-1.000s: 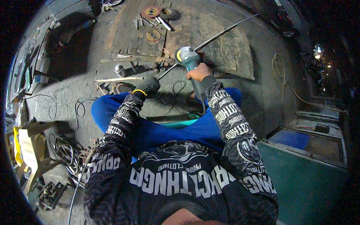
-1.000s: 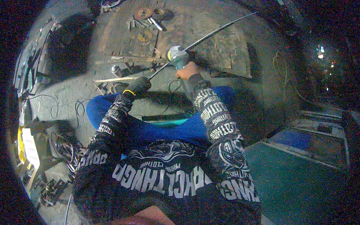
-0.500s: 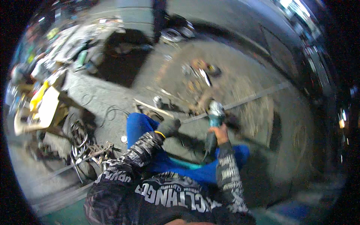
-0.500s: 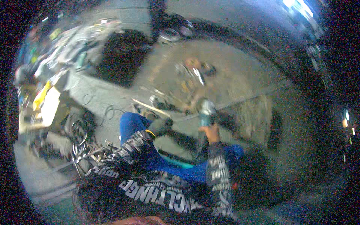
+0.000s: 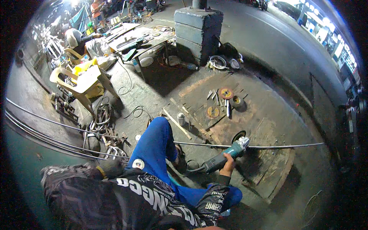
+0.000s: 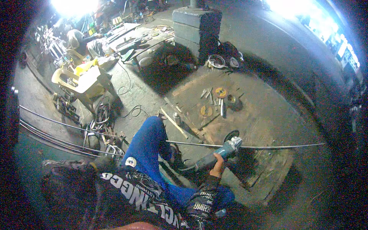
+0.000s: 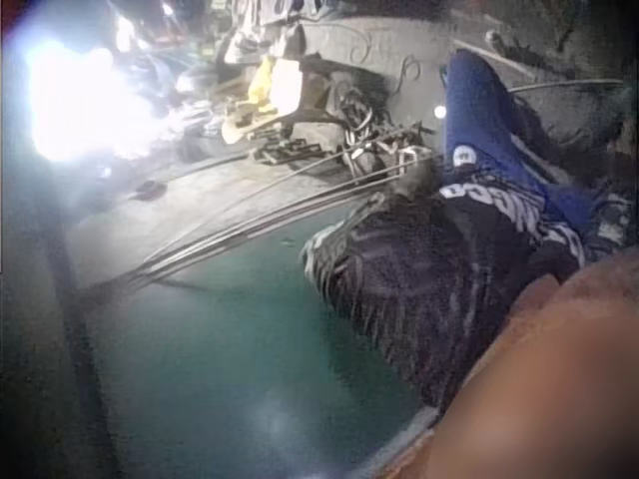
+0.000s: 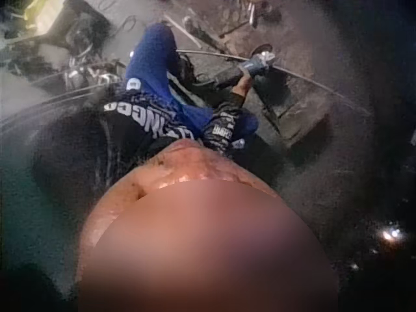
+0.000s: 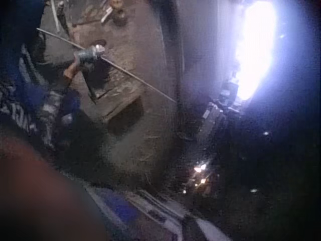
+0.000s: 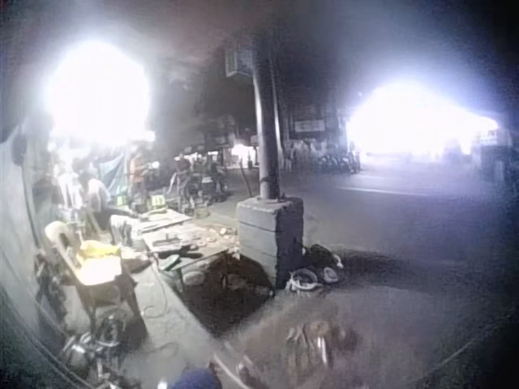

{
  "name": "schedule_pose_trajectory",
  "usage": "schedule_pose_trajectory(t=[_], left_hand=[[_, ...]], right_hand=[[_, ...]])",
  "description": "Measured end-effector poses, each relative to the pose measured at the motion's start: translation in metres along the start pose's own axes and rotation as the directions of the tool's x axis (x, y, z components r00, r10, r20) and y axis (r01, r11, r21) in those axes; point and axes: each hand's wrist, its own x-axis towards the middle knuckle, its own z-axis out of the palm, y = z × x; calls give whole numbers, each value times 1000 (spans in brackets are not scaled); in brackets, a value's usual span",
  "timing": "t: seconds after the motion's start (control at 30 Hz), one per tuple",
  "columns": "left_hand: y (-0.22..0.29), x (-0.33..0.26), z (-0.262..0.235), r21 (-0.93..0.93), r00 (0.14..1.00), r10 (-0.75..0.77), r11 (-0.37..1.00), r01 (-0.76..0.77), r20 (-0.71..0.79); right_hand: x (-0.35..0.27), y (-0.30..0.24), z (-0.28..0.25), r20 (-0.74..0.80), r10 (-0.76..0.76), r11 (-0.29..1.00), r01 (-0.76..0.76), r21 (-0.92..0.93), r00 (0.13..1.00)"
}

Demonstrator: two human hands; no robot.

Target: The person sits cross-legged on the floor and uses an angle grinder to smooth a long metal rod. They hold the rod with their left hand and move the grinder along its length, producing sparks. The person briefly pauses to look around before resuming the grinding.

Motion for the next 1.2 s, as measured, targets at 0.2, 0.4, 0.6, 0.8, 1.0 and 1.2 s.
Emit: schedule_pose_trajectory(t=[0.2, 0.4, 0.6, 0.8, 1.0, 1.2], left_hand=[[-36, 1, 2, -37, 994, -92, 995, 94, 51], [-30, 42, -10, -51, 995, -59, 997, 62, 76], [-24, 60, -17, -59, 996, -20, 998, 25, 85], [-28, 62, -10, -78, 997, 11, 997, -5, 79], [-31, 57, -2, -96, 997, 17, 995, -10, 74], [-32, 55, 4, -107, 996, 35, 994, -26, 80]], right_hand=[[13, -16, 14, -97, -39, 999, 39, -7, 995], [9, -24, 15, -14, -109, 994, 109, 24, 994], [1, -31, 26, -70, -135, 990, 131, -58, 988], [-9, -25, 22, -84, -168, 982, 160, -96, 982], [-11, -18, 9, -107, -43, 999, 44, 6, 993], [-10, -12, 3, -90, -145, 987, 138, -76, 985]])
